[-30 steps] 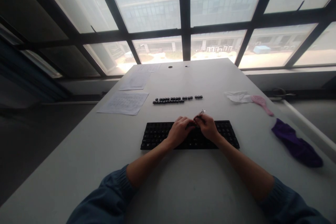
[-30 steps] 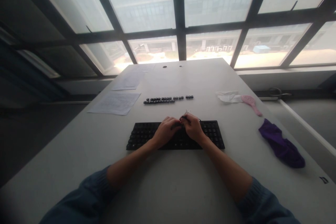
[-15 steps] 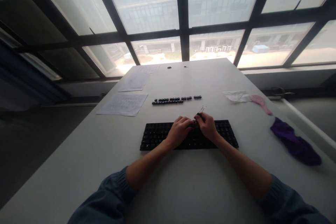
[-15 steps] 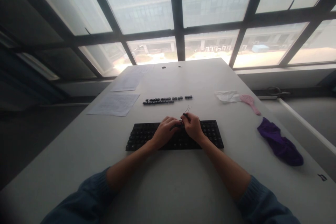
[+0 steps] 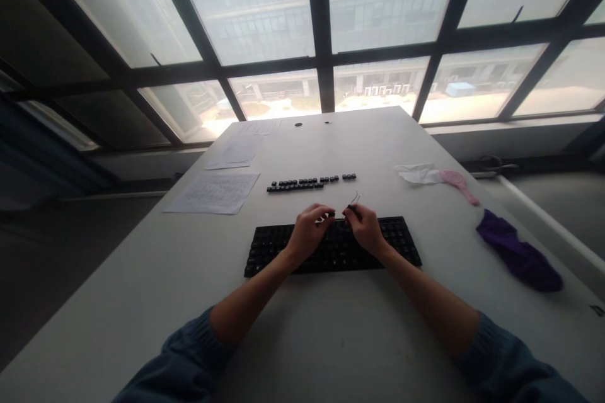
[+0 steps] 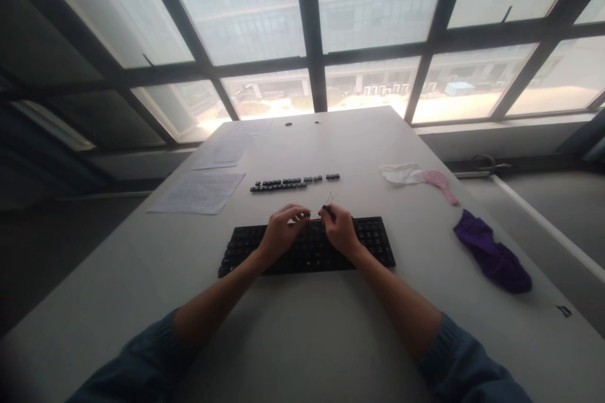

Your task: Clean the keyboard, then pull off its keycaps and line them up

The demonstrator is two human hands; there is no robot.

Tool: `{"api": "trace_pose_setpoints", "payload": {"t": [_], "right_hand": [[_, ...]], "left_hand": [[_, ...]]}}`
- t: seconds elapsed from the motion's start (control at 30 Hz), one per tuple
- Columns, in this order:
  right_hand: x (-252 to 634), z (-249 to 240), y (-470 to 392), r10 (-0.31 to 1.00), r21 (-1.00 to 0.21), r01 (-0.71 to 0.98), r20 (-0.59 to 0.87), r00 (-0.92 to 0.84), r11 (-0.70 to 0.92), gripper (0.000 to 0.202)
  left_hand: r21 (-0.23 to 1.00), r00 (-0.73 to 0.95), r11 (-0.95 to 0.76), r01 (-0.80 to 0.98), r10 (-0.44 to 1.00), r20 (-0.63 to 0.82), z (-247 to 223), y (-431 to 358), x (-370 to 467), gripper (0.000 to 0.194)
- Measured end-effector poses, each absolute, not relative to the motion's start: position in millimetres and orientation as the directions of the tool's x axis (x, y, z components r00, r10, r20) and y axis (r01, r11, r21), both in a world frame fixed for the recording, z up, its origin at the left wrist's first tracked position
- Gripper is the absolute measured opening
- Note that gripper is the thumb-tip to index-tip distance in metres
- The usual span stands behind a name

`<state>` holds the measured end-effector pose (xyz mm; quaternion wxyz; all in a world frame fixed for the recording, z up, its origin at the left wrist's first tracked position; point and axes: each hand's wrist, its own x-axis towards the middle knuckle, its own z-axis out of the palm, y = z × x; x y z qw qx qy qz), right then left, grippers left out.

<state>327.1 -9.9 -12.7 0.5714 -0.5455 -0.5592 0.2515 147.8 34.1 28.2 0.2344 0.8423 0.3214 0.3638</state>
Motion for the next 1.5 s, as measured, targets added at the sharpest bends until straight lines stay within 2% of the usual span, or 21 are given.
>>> {"api": "trace_pose_setpoints", "payload": {"t": [0.17,0.3,0.43,0.53,0.6,0.77,1.0,1.2,1.5], "right_hand": [[327,-15,-8,0.902,-0.91,0.313,0.354,0.248,0.271,0.029],[327,-16,-8,0.903,-0.91,0.313,0.355,0.244,0.273,0.027],[327,-16,-8,0.9,-0.903,0.329,0.363,0.241,0.276,0.025],[327,-14,-8,0.9,-0.898,0.341,0.368,0.233,0.279,0.023],[327,-14,-8,0.901,-0.898,0.343,0.366,0.232,0.276,0.023],[327,-12,-9,0.901,-0.894,0.353,0.369,0.229,0.277,0.024],[327,-12,-9,0.902,-0.891,0.359,0.371,0.221,0.279,0.022],[326,-13,-8,0.903,-0.895,0.346,0.369,0.221,0.281,0.022],[326,-15,-7,0.908,-0.942,0.192,0.321,0.27,0.276,0.025]], "left_hand": [[0.57,0.496,-0.713,0.41,0.698,0.516,52,92,157,0.009],[0.5,0.557,-0.71,0.496,0.702,0.445,50,148,173,0.008],[0.33,0.657,-0.759,0.561,0.651,0.38,38,181,186,0.012],[0.178,0.718,-0.793,0.583,0.605,0.344,29,191,192,0.007],[0.136,0.737,-0.802,0.582,0.591,0.327,23,194,193,0.005],[0.113,0.76,-0.812,0.573,0.577,0.3,12,197,194,0.007],[0.019,0.769,-0.798,0.603,0.587,0.255,10,198,193,0.013],[0.026,0.756,-0.791,0.611,0.593,0.275,11,198,190,0.012],[0.139,0.64,-0.768,0.625,0.606,0.472,43,177,168,0.016]]}}
